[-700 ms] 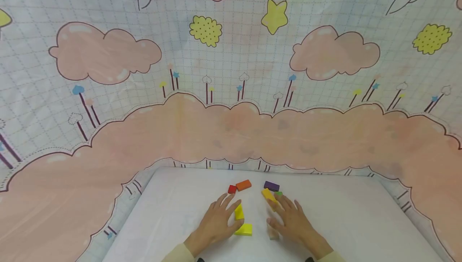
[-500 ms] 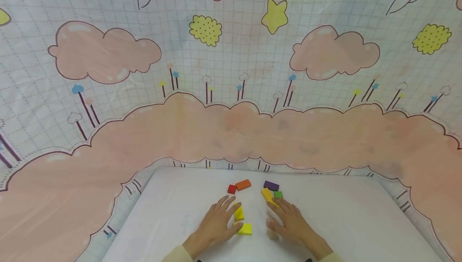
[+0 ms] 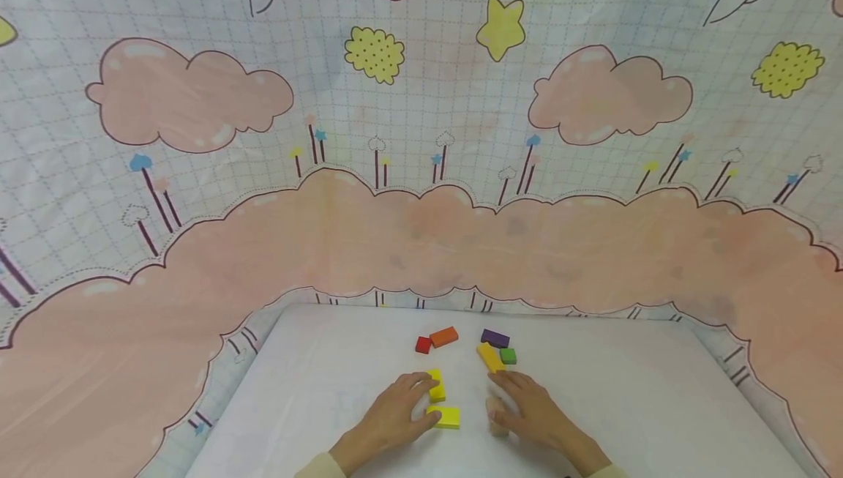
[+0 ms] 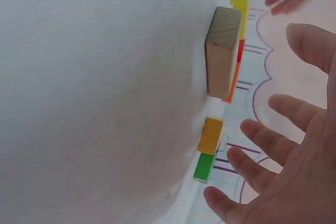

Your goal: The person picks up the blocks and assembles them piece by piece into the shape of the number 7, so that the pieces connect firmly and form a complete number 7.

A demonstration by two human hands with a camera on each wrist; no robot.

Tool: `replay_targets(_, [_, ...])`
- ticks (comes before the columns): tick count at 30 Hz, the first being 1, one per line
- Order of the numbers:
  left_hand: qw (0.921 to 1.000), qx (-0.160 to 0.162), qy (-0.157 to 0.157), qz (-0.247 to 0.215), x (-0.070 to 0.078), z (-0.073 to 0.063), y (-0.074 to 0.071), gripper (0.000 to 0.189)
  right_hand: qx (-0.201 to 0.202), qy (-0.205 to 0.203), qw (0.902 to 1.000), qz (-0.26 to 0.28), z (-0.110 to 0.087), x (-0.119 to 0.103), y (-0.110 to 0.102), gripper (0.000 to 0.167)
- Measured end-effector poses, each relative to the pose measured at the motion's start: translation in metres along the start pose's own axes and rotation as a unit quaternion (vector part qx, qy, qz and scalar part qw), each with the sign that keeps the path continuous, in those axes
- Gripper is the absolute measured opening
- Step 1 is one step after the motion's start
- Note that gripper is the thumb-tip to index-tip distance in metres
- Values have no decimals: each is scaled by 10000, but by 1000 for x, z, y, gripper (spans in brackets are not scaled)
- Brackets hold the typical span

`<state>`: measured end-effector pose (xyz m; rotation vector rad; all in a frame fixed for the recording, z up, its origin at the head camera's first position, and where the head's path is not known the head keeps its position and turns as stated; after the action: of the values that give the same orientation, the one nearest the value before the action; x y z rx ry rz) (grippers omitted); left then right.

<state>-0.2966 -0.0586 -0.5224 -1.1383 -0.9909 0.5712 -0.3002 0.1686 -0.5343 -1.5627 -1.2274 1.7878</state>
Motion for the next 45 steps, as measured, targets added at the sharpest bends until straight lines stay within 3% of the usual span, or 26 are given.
replay_targets(8, [9990, -258, -120, -346, -7, -2, 5, 42, 16, -71, 9999, 127, -3, 3, -1, 64])
replay_targets(14, [9944, -506, -313, -871, -14, 0, 14, 34, -174, 216, 9981, 554, -1, 14, 3, 63])
replay_targets(18, [9917, -574, -442, -1058, -17, 1, 15, 33, -99, 356, 9967, 724, 0, 17, 2, 62])
replay_targets(23, [9908, -588, -498, -1113, -18, 2, 17, 33, -62, 500, 9955, 809, -1, 20, 2, 57])
replay_targets(33, [9888, -739, -393, -1238, -21, 4, 21, 30, -169, 236, 9960, 847, -2, 18, 2, 44])
replay_targets(45, [9871, -824, -397, -1318, -23, 6, 25, 27, -142, 313, 9965, 759, 2, 21, 5, 39])
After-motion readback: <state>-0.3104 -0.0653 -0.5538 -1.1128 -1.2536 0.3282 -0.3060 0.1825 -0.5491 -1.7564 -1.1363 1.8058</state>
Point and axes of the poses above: each hand's wrist, its own z-axis towards the middle knuckle, its own y-axis out of the palm, x = y × z, the point moved 7 cm from there along z, towards the middle knuckle, and after that the axes turned 2 degrees about z, right-handed, at the moved point
